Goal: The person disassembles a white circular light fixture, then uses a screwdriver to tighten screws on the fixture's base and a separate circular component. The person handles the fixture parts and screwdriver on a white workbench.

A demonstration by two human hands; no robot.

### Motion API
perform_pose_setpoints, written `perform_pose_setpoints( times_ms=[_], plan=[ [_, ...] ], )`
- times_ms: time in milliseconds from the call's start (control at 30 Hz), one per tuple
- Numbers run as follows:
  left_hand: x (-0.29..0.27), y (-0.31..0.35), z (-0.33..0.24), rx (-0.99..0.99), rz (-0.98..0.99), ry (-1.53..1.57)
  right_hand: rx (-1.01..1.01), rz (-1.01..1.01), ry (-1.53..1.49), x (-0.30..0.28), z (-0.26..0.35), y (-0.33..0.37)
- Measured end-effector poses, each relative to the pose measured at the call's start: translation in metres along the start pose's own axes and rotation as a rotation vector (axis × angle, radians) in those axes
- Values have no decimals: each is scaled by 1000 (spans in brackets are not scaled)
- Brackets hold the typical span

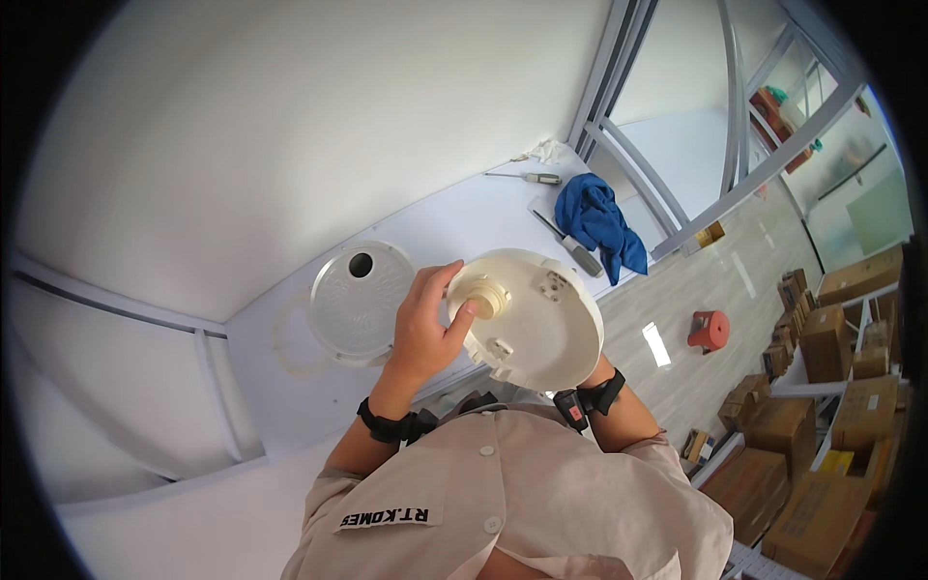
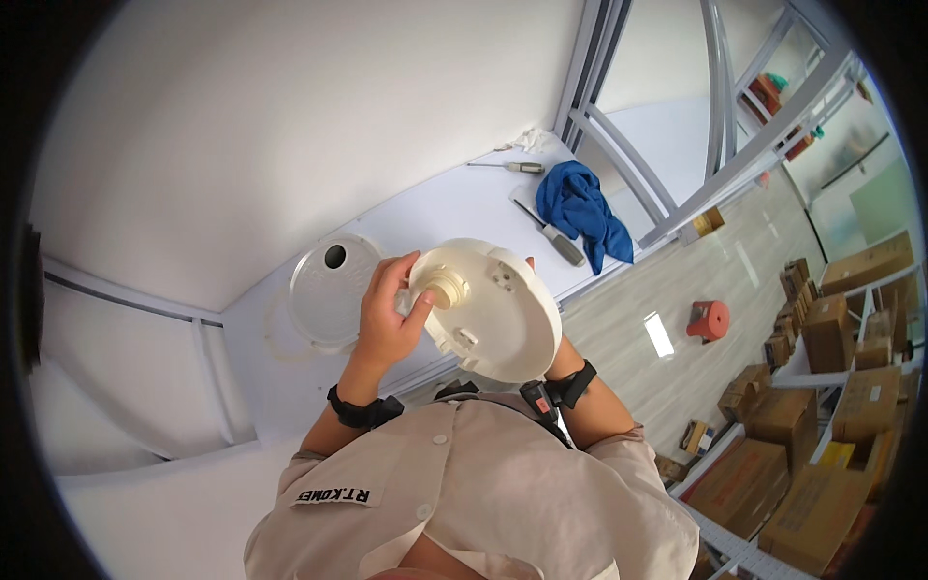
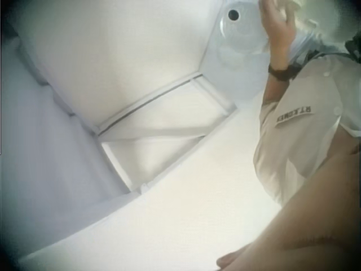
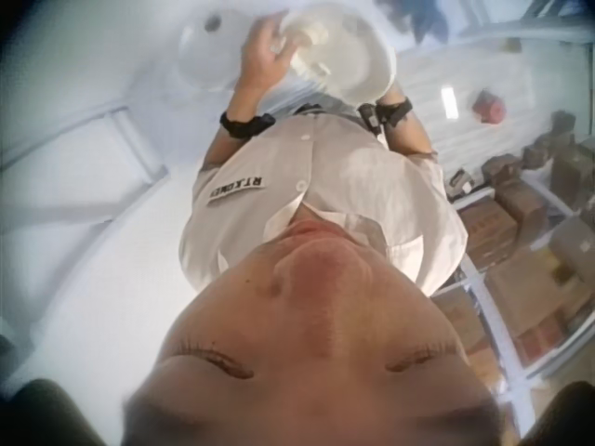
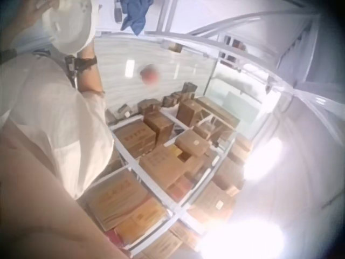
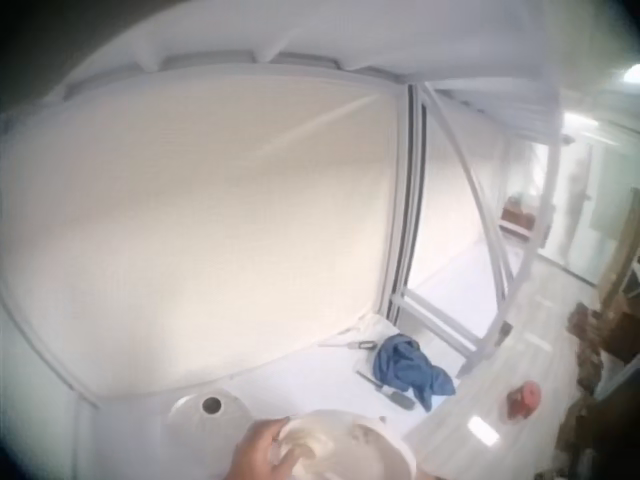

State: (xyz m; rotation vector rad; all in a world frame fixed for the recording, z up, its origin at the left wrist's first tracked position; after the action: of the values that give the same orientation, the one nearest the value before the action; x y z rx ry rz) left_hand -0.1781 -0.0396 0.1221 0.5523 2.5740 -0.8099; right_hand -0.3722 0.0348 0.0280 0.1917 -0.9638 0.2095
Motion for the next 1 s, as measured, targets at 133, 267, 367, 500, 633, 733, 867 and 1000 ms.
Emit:
perform_pose_setpoints(
  times_ms=[133,267,367,500,633,733,867,1000],
  plan=[
    [41,-13,1,-40,-7,29,-65,186,-147,-57,22,-11],
    [85,-21,7,-202,-13,-82,16,196,-37,-107,34,-33],
    [107,-12,36,-337,-53,-145,118,-105,338,-140,47,-41],
    [126,-3,51,-381,-126,-219,216,-154,139,-156,71,-35],
    [136,3,59,-482,-172,-297,207,-119,153,-158,87,-28],
    [143,6,68,-512,-162,-355,268,-166,374,-179,81,-26],
    [155,13,83,-604,-157,-314,251,-185,710,-180,80,-29],
    [164,16,92,-627,-108,-293,249,-200,779,-204,74,-30]
  ],
)
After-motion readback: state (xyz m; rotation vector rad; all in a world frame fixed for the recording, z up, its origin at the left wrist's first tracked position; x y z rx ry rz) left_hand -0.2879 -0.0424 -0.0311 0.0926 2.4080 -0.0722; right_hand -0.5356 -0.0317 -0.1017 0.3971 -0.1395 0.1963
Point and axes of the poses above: each hand's wrist, its own y-axis away from the middle knuckle, its own x-axis out of the palm, z = x × y, the point moved 7 cm from there along -y, towards the middle knuckle, and after that the axes turned 4 degrees about z, right-handed, at the moved point
